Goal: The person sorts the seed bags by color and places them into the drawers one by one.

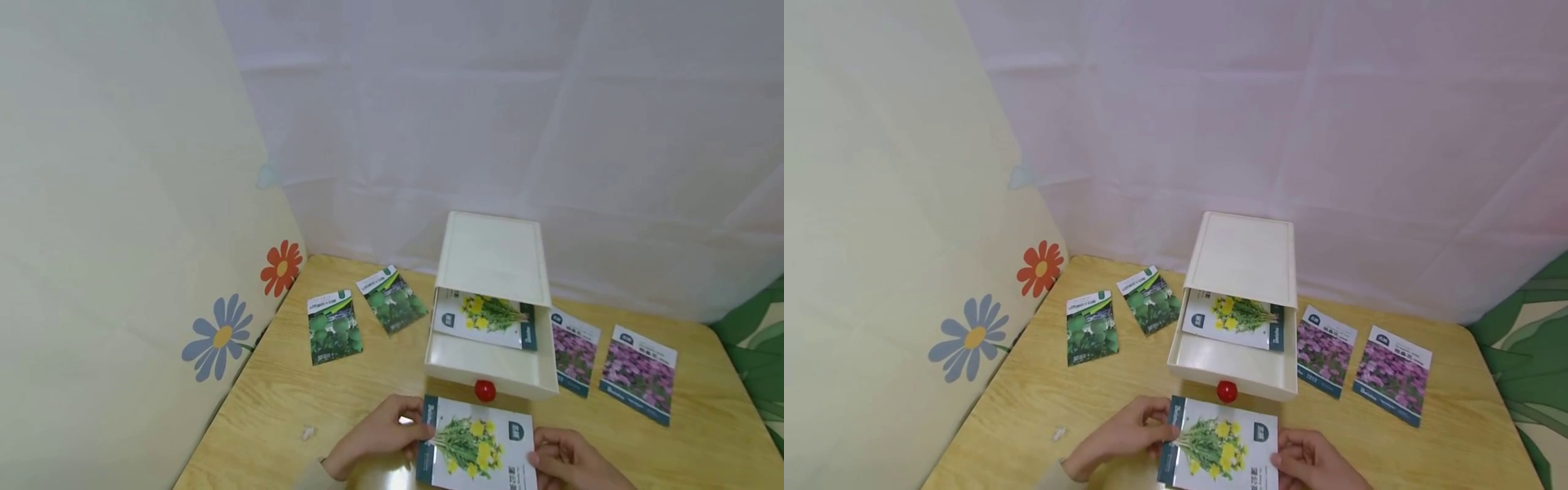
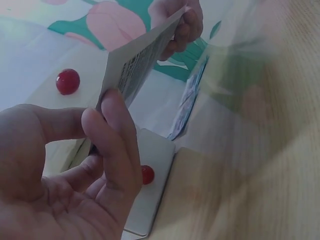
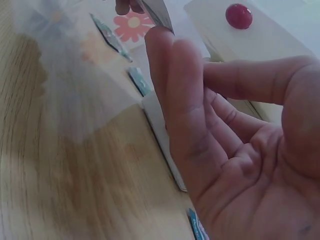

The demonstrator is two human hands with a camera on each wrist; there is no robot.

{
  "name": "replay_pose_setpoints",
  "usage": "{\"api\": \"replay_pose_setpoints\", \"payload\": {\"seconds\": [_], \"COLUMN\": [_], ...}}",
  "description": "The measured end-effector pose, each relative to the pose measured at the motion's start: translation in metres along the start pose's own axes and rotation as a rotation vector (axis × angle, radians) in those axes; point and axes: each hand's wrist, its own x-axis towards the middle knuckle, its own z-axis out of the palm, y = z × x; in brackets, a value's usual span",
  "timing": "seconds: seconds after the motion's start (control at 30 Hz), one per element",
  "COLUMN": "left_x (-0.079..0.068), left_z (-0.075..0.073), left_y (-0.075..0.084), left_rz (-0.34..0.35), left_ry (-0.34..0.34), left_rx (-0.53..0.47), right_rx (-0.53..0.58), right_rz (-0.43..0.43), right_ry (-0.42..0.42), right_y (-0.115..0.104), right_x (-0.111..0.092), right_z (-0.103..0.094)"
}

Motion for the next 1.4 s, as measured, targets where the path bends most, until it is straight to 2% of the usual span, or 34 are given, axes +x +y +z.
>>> {"api": "replay_pose_setpoints", "payload": {"seconds": [0.13, 0.4, 0.6, 0.97, 1.4], "left_x": [-0.005, -0.011, -0.014, -0.017, -0.023], "left_z": [-0.002, -0.003, -0.004, -0.008, -0.007], "left_y": [0.006, 0.024, 0.036, 0.047, 0.062], "left_rz": [0.004, 0.007, -0.012, -0.012, -0.011], "left_ry": [-0.031, -0.051, -0.051, -0.054, -0.050], "left_rx": [-0.003, -0.016, -0.009, 0.007, -0.015], "right_rx": [0.055, 0.074, 0.009, 0.018, 0.131], "right_rz": [0.003, -0.054, -0.048, -0.058, -0.025], "right_ry": [-0.047, -0.088, -0.048, -0.048, -0.056], "right_y": [-0.001, -0.010, -0.019, -0.024, -0.036], "right_x": [-0.004, -0.012, -0.015, -0.019, -0.030], "right_z": [0.002, 0.008, 0.011, 0.015, 0.024]}}
